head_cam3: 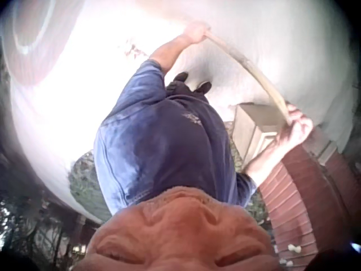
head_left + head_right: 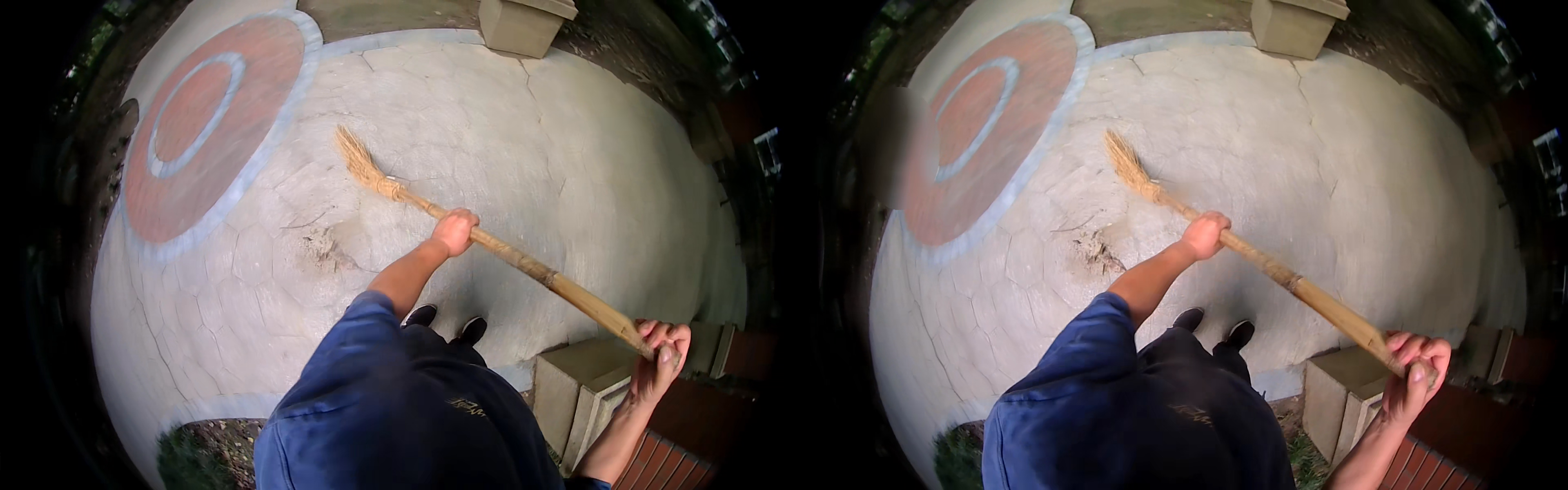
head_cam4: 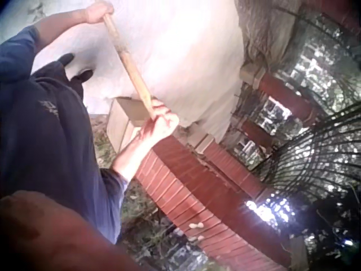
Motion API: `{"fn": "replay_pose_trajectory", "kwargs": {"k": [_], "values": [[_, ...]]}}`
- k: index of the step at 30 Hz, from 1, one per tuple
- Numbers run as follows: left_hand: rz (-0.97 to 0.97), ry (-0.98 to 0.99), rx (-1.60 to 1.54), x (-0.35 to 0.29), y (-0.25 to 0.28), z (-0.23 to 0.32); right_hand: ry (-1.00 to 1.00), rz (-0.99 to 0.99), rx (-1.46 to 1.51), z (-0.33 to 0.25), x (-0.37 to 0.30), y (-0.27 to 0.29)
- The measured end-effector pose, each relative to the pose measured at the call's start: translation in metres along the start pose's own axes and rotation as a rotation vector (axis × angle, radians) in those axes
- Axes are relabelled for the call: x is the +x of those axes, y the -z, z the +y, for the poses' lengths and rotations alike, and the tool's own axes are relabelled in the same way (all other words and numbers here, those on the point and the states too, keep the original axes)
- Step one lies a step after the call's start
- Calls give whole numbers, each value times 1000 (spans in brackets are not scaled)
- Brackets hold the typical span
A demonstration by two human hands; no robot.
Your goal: The person sweeps leaves and debris off an outdoor stone pathway using a broom.
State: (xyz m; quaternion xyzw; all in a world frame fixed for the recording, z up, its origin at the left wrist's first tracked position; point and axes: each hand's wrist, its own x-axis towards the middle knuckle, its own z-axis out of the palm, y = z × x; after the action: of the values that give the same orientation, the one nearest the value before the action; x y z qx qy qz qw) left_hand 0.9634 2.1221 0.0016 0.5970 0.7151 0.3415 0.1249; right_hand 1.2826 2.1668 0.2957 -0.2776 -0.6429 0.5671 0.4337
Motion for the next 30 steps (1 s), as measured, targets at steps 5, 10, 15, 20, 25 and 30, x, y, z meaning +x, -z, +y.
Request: {"fn": "replay_pose_trajectory", "kwargs": {"k": [5,10,15,20,25,30], "values": [[-84,52,45,-20,10,47,34,-129,18,-23,45,40],[-306,-52,-59,17,-25,120,3,-178,185,-33,73,162],[-263,-67,-60,73,-61,177,44,-152,303,-32,106,275],[-214,-30,-11,95,-109,168,31,-117,182,-20,112,282],[-389,77,-36,51,-137,149,-49,-93,112,32,117,272],[-482,131,-7,32,-130,156,-123,-102,241,68,109,285]]}}
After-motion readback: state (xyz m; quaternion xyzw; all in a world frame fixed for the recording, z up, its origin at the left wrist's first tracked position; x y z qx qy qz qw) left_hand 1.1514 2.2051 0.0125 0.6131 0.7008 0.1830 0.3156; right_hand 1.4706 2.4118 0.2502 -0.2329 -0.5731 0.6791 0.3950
